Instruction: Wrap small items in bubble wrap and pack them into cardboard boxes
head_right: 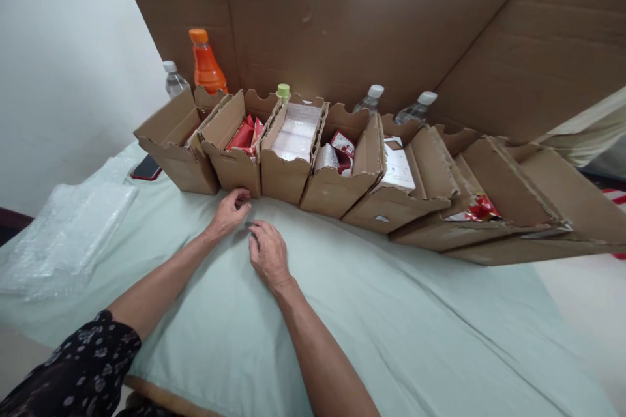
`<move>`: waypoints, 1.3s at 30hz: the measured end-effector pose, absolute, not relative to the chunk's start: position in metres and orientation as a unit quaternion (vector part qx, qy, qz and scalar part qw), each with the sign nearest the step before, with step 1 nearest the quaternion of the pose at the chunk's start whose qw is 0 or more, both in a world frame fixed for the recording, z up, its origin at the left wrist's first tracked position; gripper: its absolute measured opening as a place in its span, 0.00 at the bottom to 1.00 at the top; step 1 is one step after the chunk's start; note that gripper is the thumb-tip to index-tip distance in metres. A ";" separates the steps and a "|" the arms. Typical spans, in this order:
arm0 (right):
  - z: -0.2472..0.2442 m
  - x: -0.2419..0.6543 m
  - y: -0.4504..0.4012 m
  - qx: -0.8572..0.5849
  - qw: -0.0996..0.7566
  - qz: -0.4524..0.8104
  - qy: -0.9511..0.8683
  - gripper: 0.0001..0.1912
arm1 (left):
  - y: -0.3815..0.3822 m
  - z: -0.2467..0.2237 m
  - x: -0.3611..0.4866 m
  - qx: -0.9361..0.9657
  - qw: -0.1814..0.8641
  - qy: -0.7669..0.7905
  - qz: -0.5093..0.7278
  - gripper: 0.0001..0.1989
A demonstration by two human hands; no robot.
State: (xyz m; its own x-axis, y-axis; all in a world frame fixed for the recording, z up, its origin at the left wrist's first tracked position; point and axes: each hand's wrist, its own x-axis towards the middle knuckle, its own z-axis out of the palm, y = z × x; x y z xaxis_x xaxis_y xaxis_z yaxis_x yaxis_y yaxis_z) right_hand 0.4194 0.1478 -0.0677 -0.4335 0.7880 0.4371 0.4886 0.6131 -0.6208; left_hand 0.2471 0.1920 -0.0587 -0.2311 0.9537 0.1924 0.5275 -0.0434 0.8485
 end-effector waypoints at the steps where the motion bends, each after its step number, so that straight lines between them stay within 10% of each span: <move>1: -0.068 0.419 0.148 -0.388 0.365 0.205 -0.821 0.15 | 0.192 -0.060 0.247 0.575 0.239 0.648 0.439 0.16; 25: -0.071 0.419 0.154 -0.374 0.381 0.204 -0.821 0.14 | 0.185 -0.065 0.246 0.676 0.170 0.631 0.341 0.29; 39: -0.076 0.416 0.160 -0.333 0.338 0.131 -0.870 0.14 | -0.048 -0.051 0.214 0.762 0.077 0.613 0.195 0.23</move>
State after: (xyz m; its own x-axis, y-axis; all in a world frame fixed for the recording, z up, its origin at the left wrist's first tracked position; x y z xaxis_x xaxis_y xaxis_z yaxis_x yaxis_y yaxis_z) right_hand 0.4163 0.1598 -0.0757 -0.5495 0.6687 0.5008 0.4923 0.7435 -0.4526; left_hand 0.2136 -0.0480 -0.0510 0.1718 0.9640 0.2027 0.9036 -0.2362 0.3574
